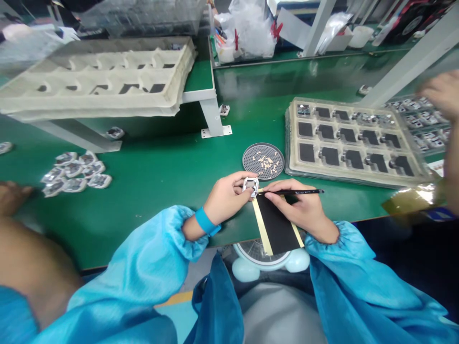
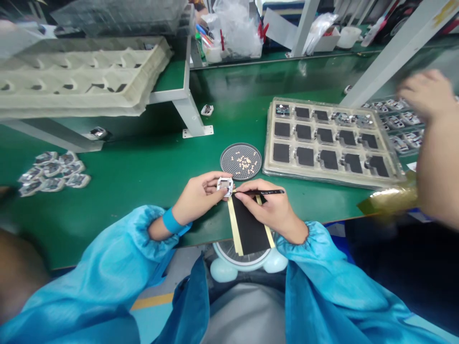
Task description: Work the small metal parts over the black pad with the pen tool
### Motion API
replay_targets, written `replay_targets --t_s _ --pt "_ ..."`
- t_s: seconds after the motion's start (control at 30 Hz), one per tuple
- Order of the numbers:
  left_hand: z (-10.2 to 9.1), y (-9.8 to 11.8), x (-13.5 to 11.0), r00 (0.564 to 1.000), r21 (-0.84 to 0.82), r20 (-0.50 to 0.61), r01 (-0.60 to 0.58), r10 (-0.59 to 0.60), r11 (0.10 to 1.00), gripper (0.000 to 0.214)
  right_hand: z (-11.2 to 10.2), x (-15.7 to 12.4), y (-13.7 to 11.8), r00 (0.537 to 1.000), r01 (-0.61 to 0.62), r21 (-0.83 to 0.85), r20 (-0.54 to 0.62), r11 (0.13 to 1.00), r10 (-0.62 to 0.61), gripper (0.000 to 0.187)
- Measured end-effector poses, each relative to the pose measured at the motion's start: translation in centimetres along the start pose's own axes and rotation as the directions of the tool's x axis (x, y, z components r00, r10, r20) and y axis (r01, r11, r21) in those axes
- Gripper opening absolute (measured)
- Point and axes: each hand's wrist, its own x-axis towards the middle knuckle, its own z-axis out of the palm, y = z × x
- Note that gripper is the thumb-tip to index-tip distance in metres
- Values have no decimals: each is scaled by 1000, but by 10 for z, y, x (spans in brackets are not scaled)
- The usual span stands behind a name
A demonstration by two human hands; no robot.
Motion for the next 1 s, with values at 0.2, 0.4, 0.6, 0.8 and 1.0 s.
replay_targets --t_s 0.2,0.4,0.6,0.8,1.0 --pt "1 -2 -1 1000 15 -7 -3 3 1000 40 0 0 1 1000 -1 -1 17 1000 1 16" --pt "0 5 -1 1000 -15 8 31 -30 999 40 0 0 -3 983 -182 164 5 969 184 8" --pt "-2 12 1 996 -99 51 80 -75 992 38 -1 15 -9 856 -515 339 157 787 493 29" --pt "-3 15 1 994 -199 67 95 -83 976 41 3 20 -12 946 -293 223 -77 930 316 20" --pt "-6 20 1 990 -288 93 132 -110 949 39 10 20 -14 998 23 135 -53 991 -16 10"
